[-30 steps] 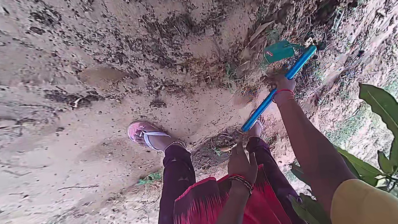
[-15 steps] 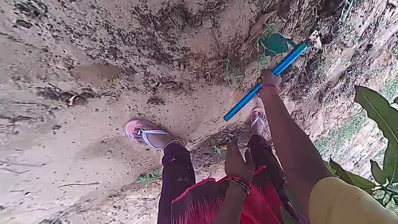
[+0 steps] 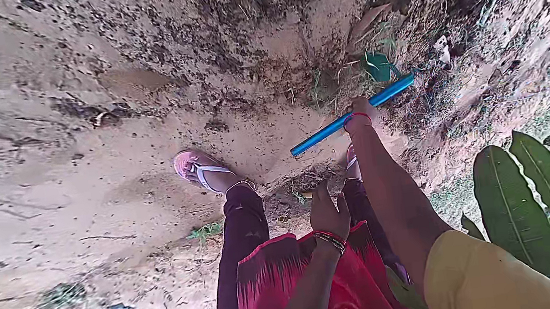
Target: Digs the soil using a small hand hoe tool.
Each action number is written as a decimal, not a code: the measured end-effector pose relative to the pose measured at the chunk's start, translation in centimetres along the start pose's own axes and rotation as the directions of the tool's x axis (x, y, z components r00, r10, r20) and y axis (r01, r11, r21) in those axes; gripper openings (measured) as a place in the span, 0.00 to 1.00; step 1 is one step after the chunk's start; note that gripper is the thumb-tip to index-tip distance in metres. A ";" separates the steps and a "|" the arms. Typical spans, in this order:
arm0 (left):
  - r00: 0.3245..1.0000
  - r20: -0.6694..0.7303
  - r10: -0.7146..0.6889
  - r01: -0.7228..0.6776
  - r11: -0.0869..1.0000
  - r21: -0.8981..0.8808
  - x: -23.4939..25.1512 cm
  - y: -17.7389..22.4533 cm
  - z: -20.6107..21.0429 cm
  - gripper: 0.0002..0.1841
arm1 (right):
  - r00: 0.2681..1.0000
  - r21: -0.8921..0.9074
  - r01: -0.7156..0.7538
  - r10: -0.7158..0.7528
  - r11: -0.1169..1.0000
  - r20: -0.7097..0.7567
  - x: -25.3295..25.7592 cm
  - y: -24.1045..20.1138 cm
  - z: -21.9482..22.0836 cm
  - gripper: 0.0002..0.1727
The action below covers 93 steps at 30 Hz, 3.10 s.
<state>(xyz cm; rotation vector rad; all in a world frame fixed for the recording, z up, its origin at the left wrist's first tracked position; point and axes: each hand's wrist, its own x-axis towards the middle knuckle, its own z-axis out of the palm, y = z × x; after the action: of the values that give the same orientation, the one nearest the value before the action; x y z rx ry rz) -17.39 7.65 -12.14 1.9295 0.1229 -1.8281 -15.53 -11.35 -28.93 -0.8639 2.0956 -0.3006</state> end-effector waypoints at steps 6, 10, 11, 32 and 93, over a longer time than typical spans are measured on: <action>1.000 -0.012 0.027 -0.028 0.999 -0.022 0.2 0.6 -0.6 0.30 | 0.971 -0.136 0.214 -0.196 0.967 0.134 -1.4 -4.4 -6.3 0.08; 1.000 -0.004 0.031 -0.031 0.999 -0.043 -0.1 0.7 -0.5 0.30 | 0.897 -0.015 0.441 -0.441 0.897 -0.003 -2.2 -8.6 -10.6 0.11; 0.999 -0.007 0.033 -0.034 0.998 -0.051 0.0 0.6 -0.6 0.30 | 0.892 0.025 0.449 -0.446 0.893 -0.071 -1.7 -9.1 -9.8 0.11; 0.979 -0.175 0.107 -0.130 0.984 -0.121 -0.7 0.3 -1.1 0.28 | 0.996 0.161 0.086 -0.088 0.983 0.002 -3.1 -2.3 0.1 0.06; 0.933 -0.337 0.127 -0.224 0.937 -0.267 0.0 -0.8 0.3 0.27 | 0.925 -0.333 0.289 -0.173 0.898 0.337 -3.8 -4.2 -3.4 0.09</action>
<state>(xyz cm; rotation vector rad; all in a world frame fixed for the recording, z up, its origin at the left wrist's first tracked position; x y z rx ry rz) -17.95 8.26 -12.38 1.9256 0.3040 -1.2884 -14.63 -12.18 -22.43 -1.3096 1.7881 0.1165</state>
